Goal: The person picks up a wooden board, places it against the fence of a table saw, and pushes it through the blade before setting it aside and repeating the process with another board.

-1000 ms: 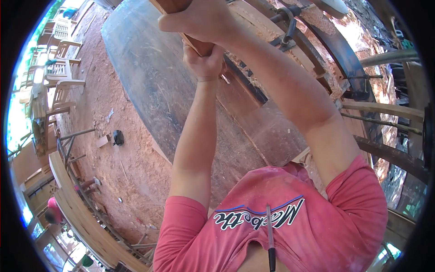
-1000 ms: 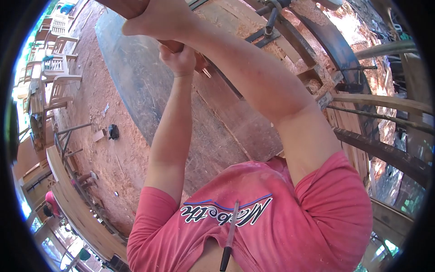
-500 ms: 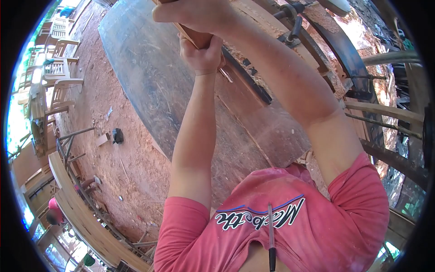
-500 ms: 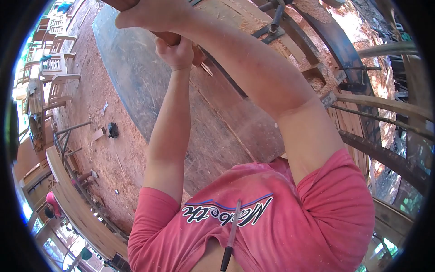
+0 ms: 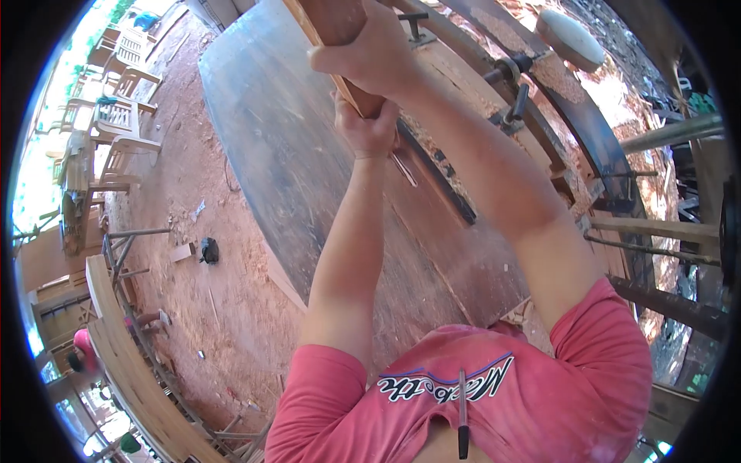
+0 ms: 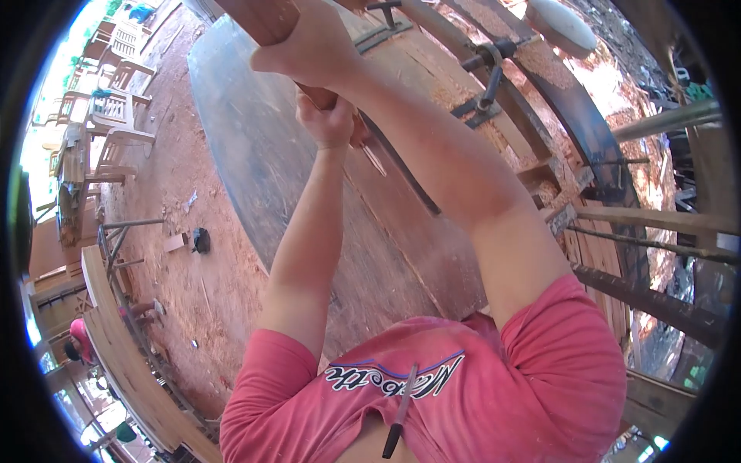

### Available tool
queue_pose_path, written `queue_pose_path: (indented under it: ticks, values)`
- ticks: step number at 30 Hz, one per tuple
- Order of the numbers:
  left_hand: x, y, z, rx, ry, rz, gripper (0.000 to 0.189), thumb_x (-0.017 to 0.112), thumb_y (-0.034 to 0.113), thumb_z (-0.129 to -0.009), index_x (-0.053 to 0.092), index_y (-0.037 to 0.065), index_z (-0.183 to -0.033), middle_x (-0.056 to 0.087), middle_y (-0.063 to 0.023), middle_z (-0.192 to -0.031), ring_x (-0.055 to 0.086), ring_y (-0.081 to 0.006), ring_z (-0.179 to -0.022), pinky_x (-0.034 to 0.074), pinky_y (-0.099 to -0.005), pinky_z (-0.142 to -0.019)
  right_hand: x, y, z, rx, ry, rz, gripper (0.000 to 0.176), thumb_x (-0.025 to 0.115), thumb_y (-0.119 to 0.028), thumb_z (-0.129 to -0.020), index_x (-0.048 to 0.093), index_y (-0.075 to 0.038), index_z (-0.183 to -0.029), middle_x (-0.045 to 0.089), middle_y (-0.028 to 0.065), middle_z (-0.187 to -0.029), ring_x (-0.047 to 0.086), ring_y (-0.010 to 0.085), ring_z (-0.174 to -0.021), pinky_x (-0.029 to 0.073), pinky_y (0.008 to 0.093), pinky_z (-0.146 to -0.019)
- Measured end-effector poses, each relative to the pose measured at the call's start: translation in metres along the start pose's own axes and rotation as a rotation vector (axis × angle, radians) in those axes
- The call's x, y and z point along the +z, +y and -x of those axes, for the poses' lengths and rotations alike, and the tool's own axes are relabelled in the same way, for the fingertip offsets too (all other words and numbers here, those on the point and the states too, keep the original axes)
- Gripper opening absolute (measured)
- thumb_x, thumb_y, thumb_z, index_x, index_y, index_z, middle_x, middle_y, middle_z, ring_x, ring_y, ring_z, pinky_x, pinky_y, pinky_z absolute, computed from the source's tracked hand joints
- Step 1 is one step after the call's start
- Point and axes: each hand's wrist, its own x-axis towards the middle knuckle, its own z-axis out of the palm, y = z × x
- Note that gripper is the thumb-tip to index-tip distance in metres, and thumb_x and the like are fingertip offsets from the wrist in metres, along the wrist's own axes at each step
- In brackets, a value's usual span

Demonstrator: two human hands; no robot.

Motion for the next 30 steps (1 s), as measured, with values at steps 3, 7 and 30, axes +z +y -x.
queue_pose_path:
  ticks: [3,7,30]
  values:
    - [-0.001,0.000,-0.008,0.072,-0.003,-0.098,0.052,0.081,0.014,-0.073,0.058,-0.002,-0.117,0.069,-0.0122,-0.100,0.067,-0.0198,-0.091,0.053,-0.0330,-0.081,0.002,0.008,-0.002,0.006,-0.004,0.062,0.056,0.072,-0.010,-0.066,0.060,0.001,-0.120,0.068,0.0118,-0.095,0.066,0.0205,-0.088,0.053,0.0338,-0.081]
    - [-0.001,-0.010,-0.015,0.074,0.000,-0.138,0.054,0.080,0.014,-0.073,0.058,-0.001,-0.120,0.069,-0.0121,-0.104,0.067,-0.0201,-0.095,0.052,-0.0337,-0.085,0.009,0.021,-0.006,0.127,-0.026,0.156,0.044,0.078,-0.023,-0.063,0.063,0.000,-0.097,0.066,0.0086,-0.081,0.062,0.0179,-0.076,0.051,0.0341,-0.072]
    - [0.006,-0.094,-0.120,-0.053,0.081,-0.111,0.045,0.082,0.027,-0.068,0.059,-0.002,-0.094,0.069,-0.0209,-0.085,0.069,-0.0393,-0.082,0.053,-0.0438,-0.083,0.066,0.131,-0.086,0.146,-0.026,0.332,0.042,0.080,-0.031,-0.063,0.067,0.004,-0.084,0.068,0.0101,-0.071,0.066,0.0199,-0.065,0.052,0.0341,-0.063]
